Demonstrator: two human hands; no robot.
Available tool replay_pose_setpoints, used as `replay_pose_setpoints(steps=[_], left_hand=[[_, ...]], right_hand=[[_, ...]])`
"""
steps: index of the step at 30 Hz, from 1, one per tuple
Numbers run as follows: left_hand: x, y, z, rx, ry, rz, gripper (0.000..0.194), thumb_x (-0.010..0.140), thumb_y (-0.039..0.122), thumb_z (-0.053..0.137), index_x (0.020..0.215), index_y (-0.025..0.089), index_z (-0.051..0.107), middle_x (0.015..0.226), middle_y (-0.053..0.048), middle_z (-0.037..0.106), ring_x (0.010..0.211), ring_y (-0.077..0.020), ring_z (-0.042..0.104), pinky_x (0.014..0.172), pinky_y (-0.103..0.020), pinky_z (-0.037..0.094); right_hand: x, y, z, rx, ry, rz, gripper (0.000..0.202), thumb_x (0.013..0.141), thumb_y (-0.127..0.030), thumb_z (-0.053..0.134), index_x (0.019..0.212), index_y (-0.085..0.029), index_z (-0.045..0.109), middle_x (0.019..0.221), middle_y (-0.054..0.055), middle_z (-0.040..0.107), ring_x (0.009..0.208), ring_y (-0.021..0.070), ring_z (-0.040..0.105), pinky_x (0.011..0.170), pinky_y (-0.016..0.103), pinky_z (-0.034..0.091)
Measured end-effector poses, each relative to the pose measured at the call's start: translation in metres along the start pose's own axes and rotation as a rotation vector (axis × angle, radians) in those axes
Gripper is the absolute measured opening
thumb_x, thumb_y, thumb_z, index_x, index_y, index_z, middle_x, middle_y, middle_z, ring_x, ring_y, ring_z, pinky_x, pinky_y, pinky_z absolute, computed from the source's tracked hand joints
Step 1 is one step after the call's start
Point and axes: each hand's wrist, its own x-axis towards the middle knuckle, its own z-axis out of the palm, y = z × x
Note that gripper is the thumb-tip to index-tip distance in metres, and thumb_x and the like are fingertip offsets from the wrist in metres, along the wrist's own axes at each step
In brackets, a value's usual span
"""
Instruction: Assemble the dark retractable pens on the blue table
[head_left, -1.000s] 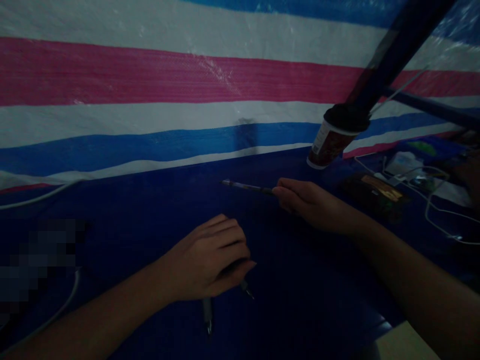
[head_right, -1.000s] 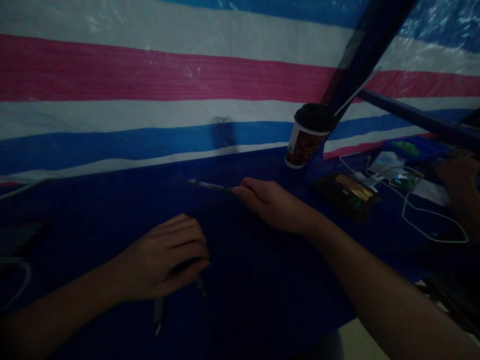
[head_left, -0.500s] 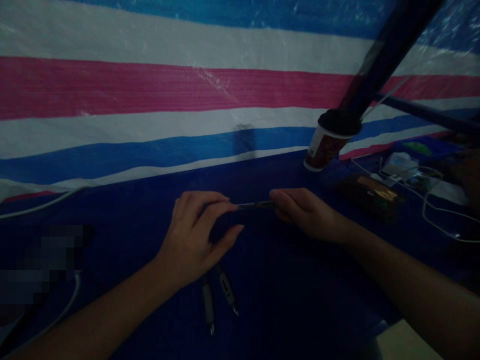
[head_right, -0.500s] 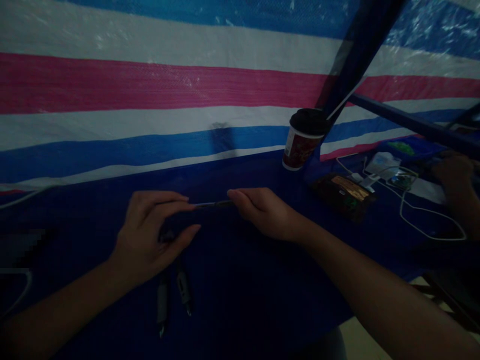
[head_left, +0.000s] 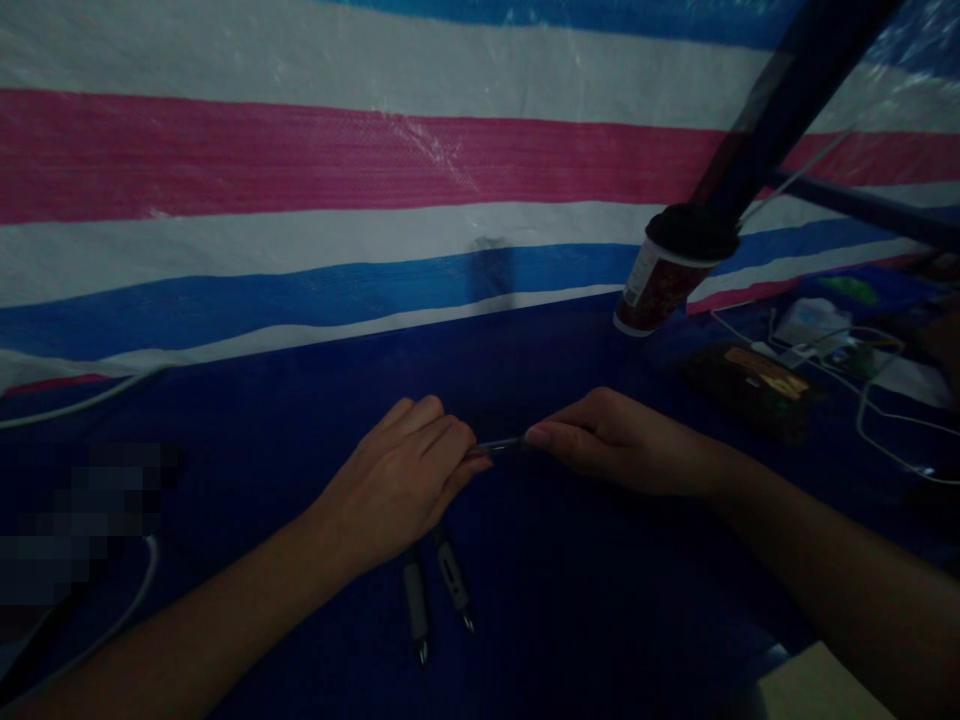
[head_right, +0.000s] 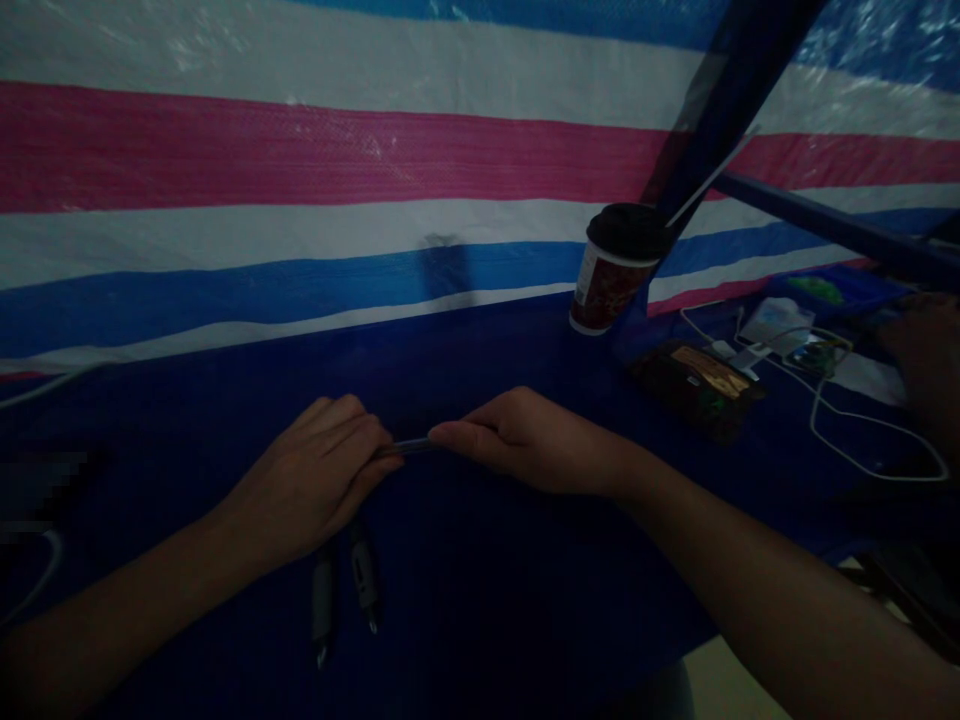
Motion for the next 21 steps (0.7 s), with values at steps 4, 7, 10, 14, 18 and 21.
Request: replay_pose_setpoints(steps=[4,7,10,14,18,21], left_hand=[[-0.0010,0.0005,0.0025,-0.103,-0.043,-0.006,0.046,0.113,0.032,0.029,0.079,0.018,0.056,0.067,-0.001,0.055,0.063,-0.0184,0.049,0.061,-0.033,0.036],[-0.0033,-0.0010,0.0054,-0.253,-0.126,-0.052,0.045,0.113,0.032,0.029,0.078,0.019,0.054,0.069,-0.001,0.056,0.064,-0.0178,0.054,0.064,-0.033,0.041],[-0.0040,-0.0035,0.0071,-0.332,-0.187,-0.103,0.043,0.112,0.029,0.030,0.078,0.020,0.055,0.070,0.000,0.058,0.066,-0.0179,0.059,0.069,-0.034,0.045],[-0.0029,-0.0050,0.0072,-0.281,-0.165,-0.174,0.041,0.111,0.031,0.034,0.079,0.020,0.056,0.071,0.000,0.058,0.065,-0.0180,0.058,0.065,-0.033,0.043],[-0.0020,-0.0039,0.0070,-0.277,-0.156,-0.178,0.041,0.111,0.031,0.033,0.078,0.020,0.055,0.070,0.000,0.057,0.063,-0.0173,0.057,0.065,-0.033,0.043],[-0.0020,-0.0032,0.0074,-0.284,-0.146,-0.182,0.042,0.111,0.032,0.033,0.076,0.020,0.053,0.067,0.001,0.055,0.061,-0.0169,0.055,0.063,-0.033,0.043]], right_hand=[[-0.0028,-0.0047,-0.0041,-0.244,-0.006,-0.131,0.050,0.106,-0.049,0.048,0.068,-0.018,0.053,0.058,-0.007,0.040,0.051,0.0072,0.037,0.051,0.024,0.027],[-0.0046,-0.0069,-0.0066,-0.367,-0.014,-0.199,0.041,0.106,-0.041,0.054,0.073,-0.018,0.054,0.063,-0.006,0.048,0.055,0.0078,0.045,0.057,0.023,0.030],[-0.0044,-0.0074,-0.0089,-0.455,0.035,-0.234,0.027,0.103,-0.038,0.061,0.085,-0.017,0.061,0.077,-0.002,0.060,0.066,0.0101,0.055,0.062,0.023,0.035],[-0.0018,-0.0065,-0.0096,-0.464,0.092,-0.212,0.032,0.105,-0.040,0.055,0.088,-0.016,0.066,0.076,0.001,0.065,0.067,0.0129,0.059,0.064,0.025,0.036],[-0.0008,-0.0033,-0.0090,-0.456,0.158,-0.238,0.021,0.104,-0.030,0.057,0.093,-0.016,0.068,0.083,0.002,0.069,0.072,0.0131,0.061,0.068,0.025,0.041],[-0.0022,-0.0027,-0.0099,-0.419,0.235,-0.280,0.019,0.095,-0.032,0.071,0.107,-0.017,0.068,0.101,0.005,0.072,0.084,0.0156,0.065,0.075,0.026,0.045]])
